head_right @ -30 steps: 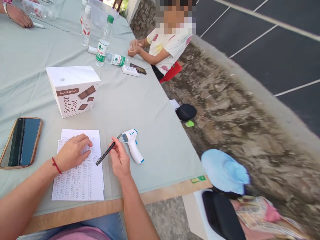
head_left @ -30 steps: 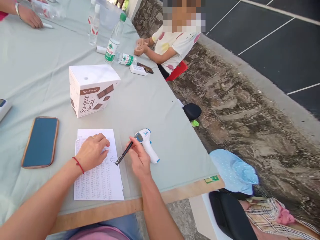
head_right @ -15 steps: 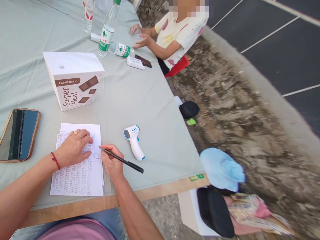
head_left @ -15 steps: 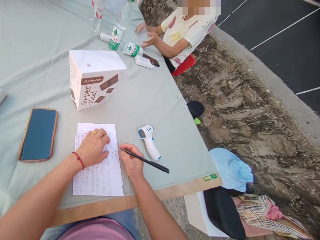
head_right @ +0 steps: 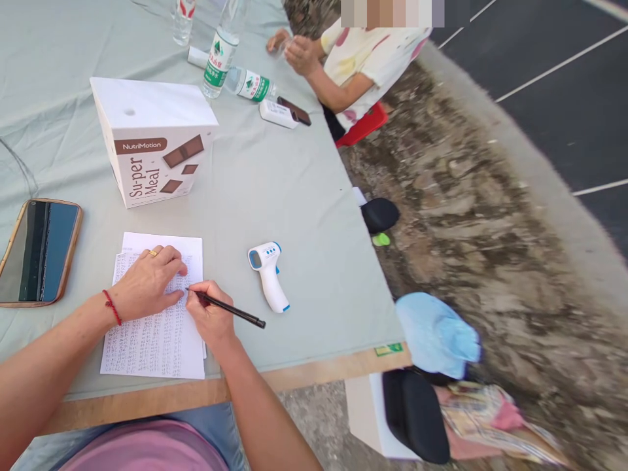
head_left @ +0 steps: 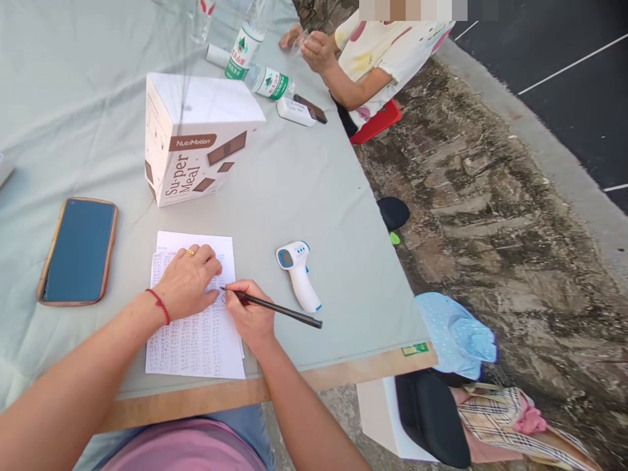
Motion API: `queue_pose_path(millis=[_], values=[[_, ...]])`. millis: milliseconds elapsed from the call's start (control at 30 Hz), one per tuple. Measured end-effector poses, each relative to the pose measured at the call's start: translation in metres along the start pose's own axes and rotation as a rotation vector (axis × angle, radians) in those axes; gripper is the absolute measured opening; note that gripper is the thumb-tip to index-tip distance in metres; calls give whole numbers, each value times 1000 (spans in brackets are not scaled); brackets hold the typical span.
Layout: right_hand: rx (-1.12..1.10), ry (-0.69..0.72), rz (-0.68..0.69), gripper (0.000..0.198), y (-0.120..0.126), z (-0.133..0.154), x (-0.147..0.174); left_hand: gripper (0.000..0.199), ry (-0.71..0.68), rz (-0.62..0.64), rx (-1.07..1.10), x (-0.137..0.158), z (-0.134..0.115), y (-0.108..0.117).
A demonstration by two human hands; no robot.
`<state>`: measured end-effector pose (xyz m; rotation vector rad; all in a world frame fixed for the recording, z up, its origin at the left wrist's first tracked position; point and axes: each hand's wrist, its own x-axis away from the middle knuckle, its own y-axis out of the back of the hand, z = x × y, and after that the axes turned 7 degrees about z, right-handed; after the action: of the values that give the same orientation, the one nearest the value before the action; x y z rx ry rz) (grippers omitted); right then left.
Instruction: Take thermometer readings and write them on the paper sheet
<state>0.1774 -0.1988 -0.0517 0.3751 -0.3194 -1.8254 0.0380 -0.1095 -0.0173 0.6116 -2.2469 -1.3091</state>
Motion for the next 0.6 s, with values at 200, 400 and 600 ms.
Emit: queue_pose_path(millis=[200, 400, 600], values=[[36, 17, 28, 7, 0, 0, 0, 23, 1, -5, -17, 0, 0, -1], [57, 16, 32, 7, 0, 1, -1, 24, 7, 4, -13, 0, -1, 0], [34, 2, 31, 7, 0, 2, 0, 25, 14, 22, -14, 0, -1, 1]])
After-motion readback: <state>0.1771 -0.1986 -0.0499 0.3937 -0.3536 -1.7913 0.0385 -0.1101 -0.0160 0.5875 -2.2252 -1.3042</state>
